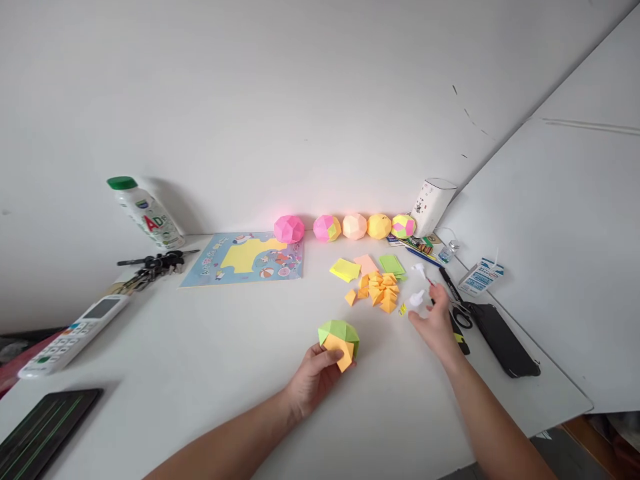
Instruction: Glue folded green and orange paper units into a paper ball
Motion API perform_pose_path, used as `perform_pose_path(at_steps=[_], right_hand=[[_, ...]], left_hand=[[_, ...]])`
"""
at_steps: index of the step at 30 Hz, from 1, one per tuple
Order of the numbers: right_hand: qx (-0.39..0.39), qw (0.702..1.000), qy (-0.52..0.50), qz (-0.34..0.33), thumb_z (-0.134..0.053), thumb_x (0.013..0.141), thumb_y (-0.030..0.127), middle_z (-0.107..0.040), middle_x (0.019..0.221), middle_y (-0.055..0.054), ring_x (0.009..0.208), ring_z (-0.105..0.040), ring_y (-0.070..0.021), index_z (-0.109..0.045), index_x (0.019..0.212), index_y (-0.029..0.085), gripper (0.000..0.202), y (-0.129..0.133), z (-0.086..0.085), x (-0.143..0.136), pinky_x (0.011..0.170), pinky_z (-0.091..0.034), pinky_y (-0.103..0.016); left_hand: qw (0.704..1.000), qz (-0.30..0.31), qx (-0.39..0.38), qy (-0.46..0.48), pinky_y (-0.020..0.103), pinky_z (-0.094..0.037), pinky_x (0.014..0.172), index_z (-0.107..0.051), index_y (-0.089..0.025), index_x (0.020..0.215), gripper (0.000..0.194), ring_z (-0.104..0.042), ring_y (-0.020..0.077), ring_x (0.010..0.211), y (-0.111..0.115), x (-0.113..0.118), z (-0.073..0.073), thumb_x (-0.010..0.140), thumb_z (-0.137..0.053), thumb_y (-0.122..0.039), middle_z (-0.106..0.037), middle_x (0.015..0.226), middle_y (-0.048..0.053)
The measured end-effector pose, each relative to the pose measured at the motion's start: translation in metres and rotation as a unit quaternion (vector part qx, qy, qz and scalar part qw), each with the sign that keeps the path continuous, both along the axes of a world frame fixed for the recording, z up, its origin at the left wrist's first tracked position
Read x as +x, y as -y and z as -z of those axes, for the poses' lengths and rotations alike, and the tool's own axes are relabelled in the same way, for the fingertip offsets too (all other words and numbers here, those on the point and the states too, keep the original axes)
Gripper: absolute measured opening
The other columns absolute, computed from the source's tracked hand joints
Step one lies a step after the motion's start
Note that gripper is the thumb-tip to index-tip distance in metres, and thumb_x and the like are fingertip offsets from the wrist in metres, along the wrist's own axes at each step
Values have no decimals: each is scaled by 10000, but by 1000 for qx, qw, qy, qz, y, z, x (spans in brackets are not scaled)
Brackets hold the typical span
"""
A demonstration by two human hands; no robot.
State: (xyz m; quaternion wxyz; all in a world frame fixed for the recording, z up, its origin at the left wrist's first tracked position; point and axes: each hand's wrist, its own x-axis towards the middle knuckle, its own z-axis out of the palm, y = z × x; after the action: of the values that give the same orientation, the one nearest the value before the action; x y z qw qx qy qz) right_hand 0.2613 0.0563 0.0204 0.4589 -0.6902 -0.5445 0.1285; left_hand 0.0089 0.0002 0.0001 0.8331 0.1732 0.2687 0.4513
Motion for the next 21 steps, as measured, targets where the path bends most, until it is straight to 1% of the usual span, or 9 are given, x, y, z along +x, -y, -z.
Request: perform_pose_path(at_steps=[3, 5, 7, 9, 10, 12, 14, 17, 21], right_hand=[[-112, 991, -56, -37, -620, 603, 244, -526, 1203, -205, 953, -600, -316, -305, 1243, 145, 719, -12, 19, 3, 789, -507, -473], [-124, 989, -60, -55, -608, 638, 259, -607, 1091, -172, 832, -633, -290, -370, 1162, 162, 583, -15, 24, 1, 743, -520, -459], [-117, 989, -56, -72, -611, 665, 270, -628, 1060, -146, 855, -629, -275, -396, 1100, 182, 493, -12, 21, -3, 776, -511, -441], [-100, 986, -52, -127, -629, 693, 285, -613, 1095, -132, 923, -612, -251, -371, 1098, 195, 488, -3, 10, -7, 823, -494, -406], [-77, 978, -49, -189, -626, 725, 301, -601, 1106, -132, 937, -606, -236, -343, 1122, 195, 499, 4, 2, -10, 827, -490, -389], [-89, 941, -34, -325, -589, 800, 312, -613, 1042, -91, 869, -611, -197, -347, 1124, 215, 416, 18, -16, -12, 776, -498, -342], [-106, 906, 15, -409, -589, 819, 304, -603, 1013, -68, 874, -594, -188, -425, 1108, 223, 341, 30, -35, -13, 759, -489, -305], [-100, 873, 44, -476, -551, 843, 281, -589, 999, -68, 849, -576, -187, -484, 1121, 220, 292, 36, -54, -13, 708, -478, -278], [-110, 836, 50, -535, -538, 842, 258, -584, 1021, -90, 933, -567, -217, -523, 1095, 200, 260, 31, -57, -13, 786, -470, -314]], left_hand=[[1000, 6, 10, -12, 296, -464, 735, -696, -116, 771, 122, -568, 164, 722, -1, 0, 0, 655, -694, -155, -649, 781, 76], [1000, 10, 4, -17, 292, -465, 724, -696, -117, 756, 118, -563, 160, 716, -1, 0, -1, 645, -700, -157, -645, 775, 70], [1000, 9, 0, -18, 292, -467, 723, -697, -120, 752, 121, -559, 157, 715, -1, 0, -2, 635, -704, -151, -641, 773, 62], [1000, 10, 4, -17, 291, -467, 724, -700, -119, 769, 139, -561, 160, 724, -1, 0, -3, 634, -703, -152, -643, 777, 65], [1000, 12, 7, -17, 290, -466, 725, -701, -116, 782, 149, -564, 163, 730, -2, -1, -4, 639, -701, -156, -646, 784, 69], [1000, 18, 13, -16, 290, -464, 728, -699, -112, 805, 163, -569, 168, 740, -2, -1, -4, 649, -695, -163, -650, 801, 79], [1000, 19, 13, -14, 290, -462, 730, -693, -113, 805, 158, -569, 169, 742, -3, -2, -5, 654, -687, -159, -649, 802, 81], [1000, 19, 8, -11, 287, -458, 707, -683, -112, 797, 150, -565, 166, 722, -4, -3, -5, 651, -673, -144, -645, 780, 76], [1000, 28, -3, -2, 280, -448, 687, -673, -105, 795, 141, -562, 157, 690, -5, -4, -5, 658, -649, -128, -643, 740, 72]])
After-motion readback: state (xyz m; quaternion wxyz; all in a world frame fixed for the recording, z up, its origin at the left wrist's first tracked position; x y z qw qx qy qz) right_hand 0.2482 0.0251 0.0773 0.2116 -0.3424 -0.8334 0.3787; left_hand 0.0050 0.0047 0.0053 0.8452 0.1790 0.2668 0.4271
